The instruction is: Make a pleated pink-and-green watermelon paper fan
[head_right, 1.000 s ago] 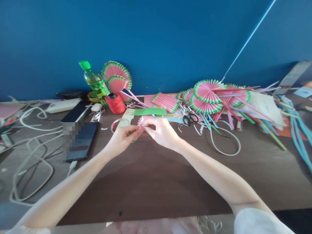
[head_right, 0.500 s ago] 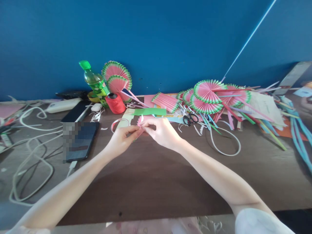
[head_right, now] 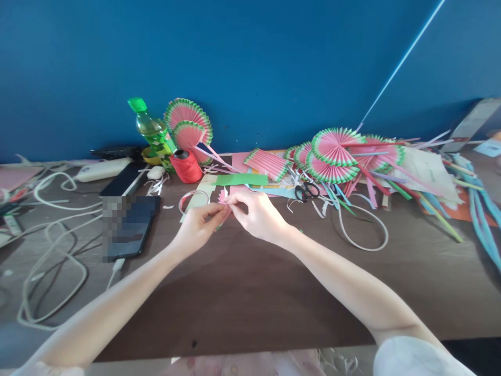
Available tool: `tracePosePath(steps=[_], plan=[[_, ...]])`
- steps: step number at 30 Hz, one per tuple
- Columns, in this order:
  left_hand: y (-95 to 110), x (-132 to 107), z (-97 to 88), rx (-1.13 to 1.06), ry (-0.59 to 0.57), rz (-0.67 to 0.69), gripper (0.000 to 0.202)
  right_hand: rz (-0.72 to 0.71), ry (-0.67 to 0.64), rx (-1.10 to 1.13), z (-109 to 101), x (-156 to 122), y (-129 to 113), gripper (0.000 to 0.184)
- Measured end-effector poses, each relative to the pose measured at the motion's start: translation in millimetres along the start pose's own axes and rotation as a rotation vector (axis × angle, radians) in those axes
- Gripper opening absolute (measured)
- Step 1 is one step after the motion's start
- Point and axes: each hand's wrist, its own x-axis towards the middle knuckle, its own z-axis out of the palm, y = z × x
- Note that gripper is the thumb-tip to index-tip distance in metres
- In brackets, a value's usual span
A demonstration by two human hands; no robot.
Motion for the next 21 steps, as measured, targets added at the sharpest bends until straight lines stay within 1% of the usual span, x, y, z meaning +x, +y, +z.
tracePosePath(steps=[3, 5, 10, 14, 17, 21], plan=[[-1, -1, 0.9, 0.003, 0.002, -0.023, 0.027, -0.04, 0.025, -0.041, 2, -1, 1, 0.019], [-1, -1, 0.6, 0.014, -0.009, -0.033, 0.028, -0.035, 0.038, -0.047, 2, -1, 2, 0.017], [3, 1, -3.4, 0.02, -0.032, -0.02, 0.033, 0.087, 0.0, 0.045, -4, 3, 1, 0.016], [4, 3, -6.1, -0.034, -0.084, -0.087, 0.035, 0.144, 0.055, 0.072, -12, 7, 7, 0.015], [-3, 6, -5.5, -0.148, -0.145, -0.167, 0.033, 0.188, 0.109, 0.075, -20, 11, 19, 0.016], [-21, 11, -5.1, -0.305, -0.223, -0.279, 0.027, 0.287, 0.226, -0.053, -36, 16, 40, 0.016]])
